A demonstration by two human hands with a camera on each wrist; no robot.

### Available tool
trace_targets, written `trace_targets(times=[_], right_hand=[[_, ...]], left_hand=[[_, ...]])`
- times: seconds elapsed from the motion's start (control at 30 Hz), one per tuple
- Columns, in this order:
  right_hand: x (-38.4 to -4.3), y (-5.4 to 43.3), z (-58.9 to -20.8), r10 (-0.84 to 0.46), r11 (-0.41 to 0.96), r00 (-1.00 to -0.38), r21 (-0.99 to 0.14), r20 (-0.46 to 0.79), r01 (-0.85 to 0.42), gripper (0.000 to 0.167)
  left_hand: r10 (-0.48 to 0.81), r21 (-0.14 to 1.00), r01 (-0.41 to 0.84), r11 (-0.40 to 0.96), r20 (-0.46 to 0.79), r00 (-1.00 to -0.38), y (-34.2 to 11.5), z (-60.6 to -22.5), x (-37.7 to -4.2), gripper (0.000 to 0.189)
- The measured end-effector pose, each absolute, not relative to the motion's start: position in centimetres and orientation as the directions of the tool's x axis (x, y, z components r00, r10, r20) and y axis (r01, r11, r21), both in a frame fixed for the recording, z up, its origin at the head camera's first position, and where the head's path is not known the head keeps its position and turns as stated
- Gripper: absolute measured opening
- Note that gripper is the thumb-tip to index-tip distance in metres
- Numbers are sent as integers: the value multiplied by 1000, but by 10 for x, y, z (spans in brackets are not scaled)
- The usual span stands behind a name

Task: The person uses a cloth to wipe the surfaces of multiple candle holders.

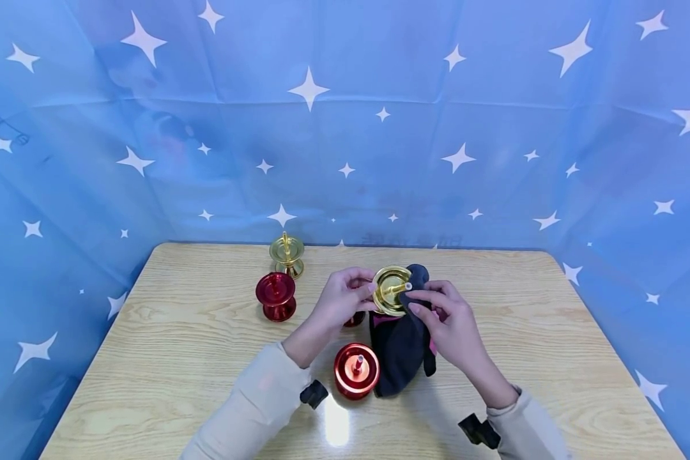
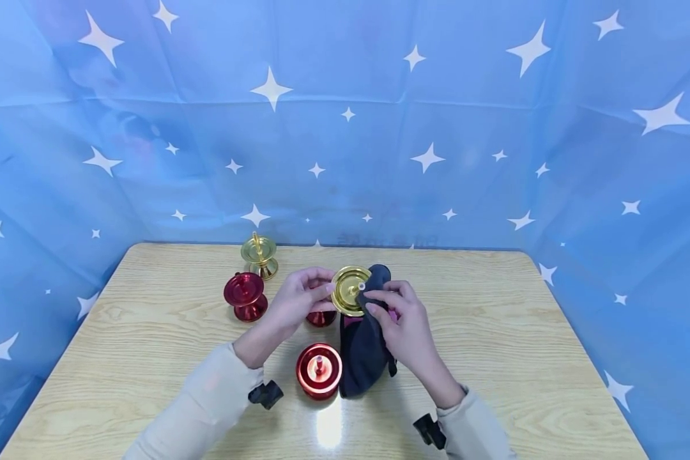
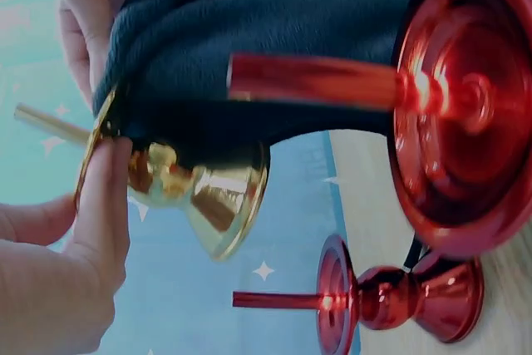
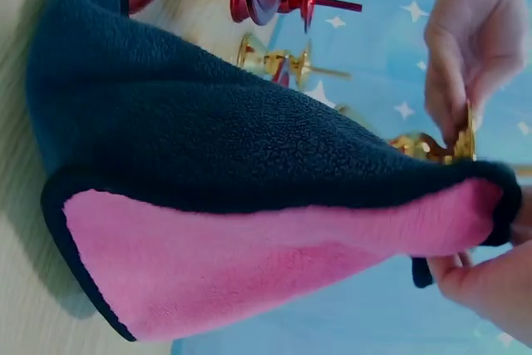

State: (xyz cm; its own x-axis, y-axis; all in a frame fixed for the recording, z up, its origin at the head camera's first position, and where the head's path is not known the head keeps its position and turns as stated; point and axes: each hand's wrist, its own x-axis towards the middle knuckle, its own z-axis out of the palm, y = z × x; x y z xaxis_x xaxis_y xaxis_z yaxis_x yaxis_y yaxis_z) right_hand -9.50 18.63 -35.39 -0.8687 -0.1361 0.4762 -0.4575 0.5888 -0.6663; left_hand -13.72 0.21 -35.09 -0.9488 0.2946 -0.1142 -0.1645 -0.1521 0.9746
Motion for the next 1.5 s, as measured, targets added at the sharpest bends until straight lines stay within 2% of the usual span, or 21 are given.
trace_targets(times=[0.17,0.23,0.33,0.47,0.63,0.73,0.93,1.03,1.17,1.27,1.5], right_hand=[[-102,189,-347,-194,593,-830,-611,523,-524,21],[-106,190,-343,-213,593,-833,-610,510,-525,22],[-109,191,-339,-186,587,-880,-669,436,-455,19],[-111,192,-339,-71,542,-948,-786,309,-297,13],[-108,189,-342,28,485,-969,-851,245,-201,14],[-105,185,-346,54,477,-966,-856,253,-198,14],[-98,177,-353,68,445,-957,-867,281,-223,15],[-97,177,-354,36,473,-951,-844,306,-253,14],[-103,184,-349,-51,553,-930,-765,364,-330,13],[-110,189,-344,-150,591,-892,-685,425,-426,16],[-122,195,-339,-407,568,-716,-456,568,-685,27]], left_hand=[[396,992,-108,-71,-71,-915,1,-348,-137,23],[420,994,-100,-41,-73,-905,1,-347,-137,25],[411,992,-116,-49,-86,-908,1,-346,-138,28],[359,973,-191,-132,-133,-924,2,-344,-139,29],[294,981,-174,-83,-143,-945,3,-346,-139,27],[284,989,-140,-54,-120,-951,3,-348,-139,29],[351,971,-180,-155,-116,-929,3,-348,-137,35],[354,970,-183,-162,-116,-928,2,-349,-137,34],[338,969,-185,-163,-121,-933,3,-352,-138,26],[372,978,-164,-129,-105,-922,2,-352,-138,21],[502,996,-85,-7,-69,-862,-1,-347,-138,22]])
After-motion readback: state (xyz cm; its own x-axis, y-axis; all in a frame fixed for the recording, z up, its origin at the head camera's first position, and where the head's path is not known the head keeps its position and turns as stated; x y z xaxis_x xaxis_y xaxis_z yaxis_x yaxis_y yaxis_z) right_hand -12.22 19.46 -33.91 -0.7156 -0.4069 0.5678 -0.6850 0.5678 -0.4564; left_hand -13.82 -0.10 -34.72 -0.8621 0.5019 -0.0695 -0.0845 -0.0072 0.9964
